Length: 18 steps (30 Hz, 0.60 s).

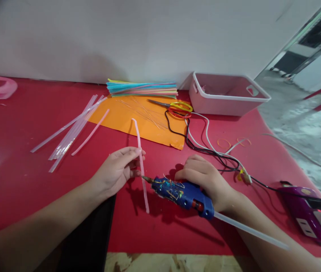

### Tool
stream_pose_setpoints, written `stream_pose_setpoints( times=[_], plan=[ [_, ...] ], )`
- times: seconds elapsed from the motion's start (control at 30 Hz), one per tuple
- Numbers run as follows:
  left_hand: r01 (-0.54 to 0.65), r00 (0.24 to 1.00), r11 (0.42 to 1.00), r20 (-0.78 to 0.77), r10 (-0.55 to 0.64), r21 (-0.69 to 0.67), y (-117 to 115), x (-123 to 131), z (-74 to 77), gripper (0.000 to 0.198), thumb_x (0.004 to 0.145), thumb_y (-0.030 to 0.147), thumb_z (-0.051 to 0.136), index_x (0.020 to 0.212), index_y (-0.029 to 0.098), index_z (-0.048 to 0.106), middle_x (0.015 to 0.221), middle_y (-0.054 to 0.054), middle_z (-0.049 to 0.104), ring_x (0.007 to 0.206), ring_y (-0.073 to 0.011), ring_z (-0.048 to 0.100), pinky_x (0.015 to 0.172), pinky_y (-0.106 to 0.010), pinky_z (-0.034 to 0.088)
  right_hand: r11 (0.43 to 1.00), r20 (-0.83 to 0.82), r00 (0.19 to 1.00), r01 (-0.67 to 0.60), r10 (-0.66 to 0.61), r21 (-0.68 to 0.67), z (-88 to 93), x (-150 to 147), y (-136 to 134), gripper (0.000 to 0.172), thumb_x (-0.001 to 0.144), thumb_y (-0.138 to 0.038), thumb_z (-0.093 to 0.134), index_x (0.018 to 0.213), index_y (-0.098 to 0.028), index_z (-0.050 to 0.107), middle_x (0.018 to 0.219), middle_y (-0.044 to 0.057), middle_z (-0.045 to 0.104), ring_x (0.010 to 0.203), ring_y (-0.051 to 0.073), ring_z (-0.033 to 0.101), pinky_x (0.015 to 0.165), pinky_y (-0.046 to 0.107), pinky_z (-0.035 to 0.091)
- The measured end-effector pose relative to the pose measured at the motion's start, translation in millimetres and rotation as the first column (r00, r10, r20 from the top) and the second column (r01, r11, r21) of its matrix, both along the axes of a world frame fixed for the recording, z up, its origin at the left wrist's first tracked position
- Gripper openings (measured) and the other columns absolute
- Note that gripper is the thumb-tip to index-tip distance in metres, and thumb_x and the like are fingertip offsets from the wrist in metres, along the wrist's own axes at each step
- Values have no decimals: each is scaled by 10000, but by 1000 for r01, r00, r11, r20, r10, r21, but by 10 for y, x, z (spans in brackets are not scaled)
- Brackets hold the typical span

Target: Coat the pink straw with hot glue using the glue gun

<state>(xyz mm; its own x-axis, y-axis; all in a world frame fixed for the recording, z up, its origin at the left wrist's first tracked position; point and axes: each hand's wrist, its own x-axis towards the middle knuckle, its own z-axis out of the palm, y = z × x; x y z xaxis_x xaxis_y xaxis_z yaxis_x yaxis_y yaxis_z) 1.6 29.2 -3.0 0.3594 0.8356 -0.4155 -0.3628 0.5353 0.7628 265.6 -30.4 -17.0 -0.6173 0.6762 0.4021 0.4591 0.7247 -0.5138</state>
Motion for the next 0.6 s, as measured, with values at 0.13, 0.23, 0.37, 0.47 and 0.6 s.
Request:
stream_pose_setpoints(
  times=[0.13, 0.23, 0.37, 0.47, 0.6],
  plan=[
    [-9, 998, 1000, -56, 10, 28, -13, 12, 5, 169, 797, 269, 803, 715, 145, 723, 610, 18, 620, 547, -79, 563, 518, -194, 510, 1000, 20, 1000, -24, 24, -15, 3, -11, 10, 269, 1004, -449, 534, 1073, -207, 629, 752, 36, 570, 673, 198, 494, 717, 375, 382],
    [-17, 995, 998, -96, 22, 53, -23, 15, -2, 189, 789, 277, 803, 684, 154, 705, 574, 35, 606, 522, -61, 545, 521, -175, 479, 998, 33, 997, -62, 63, -32, -1, -19, 22, 239, 1021, -417, 517, 1076, -210, 624, 774, 47, 603, 681, 198, 509, 749, 379, 396],
    [-2, 992, 997, -128, 13, 81, -35, 10, 3, 183, 789, 276, 792, 676, 163, 703, 567, 38, 617, 526, -64, 554, 533, -179, 477, 997, 44, 996, -76, 77, -28, -2, -24, 36, 238, 1045, -387, 475, 1089, -205, 622, 783, 54, 626, 696, 201, 533, 778, 382, 409],
    [26, 989, 996, -144, -12, 89, -43, 4, 17, 174, 794, 289, 782, 688, 169, 711, 602, 20, 658, 540, -86, 579, 533, -207, 492, 997, 65, 995, -78, 79, -18, 13, -26, 49, 233, 1044, -375, 472, 1093, -204, 622, 777, 53, 634, 689, 199, 542, 780, 375, 416],
    [48, 987, 995, -158, -33, 93, -51, 2, 22, 180, 801, 303, 769, 688, 172, 720, 609, 4, 672, 533, -100, 583, 529, -230, 483, 996, 71, 994, -84, 85, -18, 28, -31, 61, 257, 1034, -409, 483, 1093, -204, 625, 751, 46, 620, 673, 196, 536, 776, 368, 420]
  ],
)
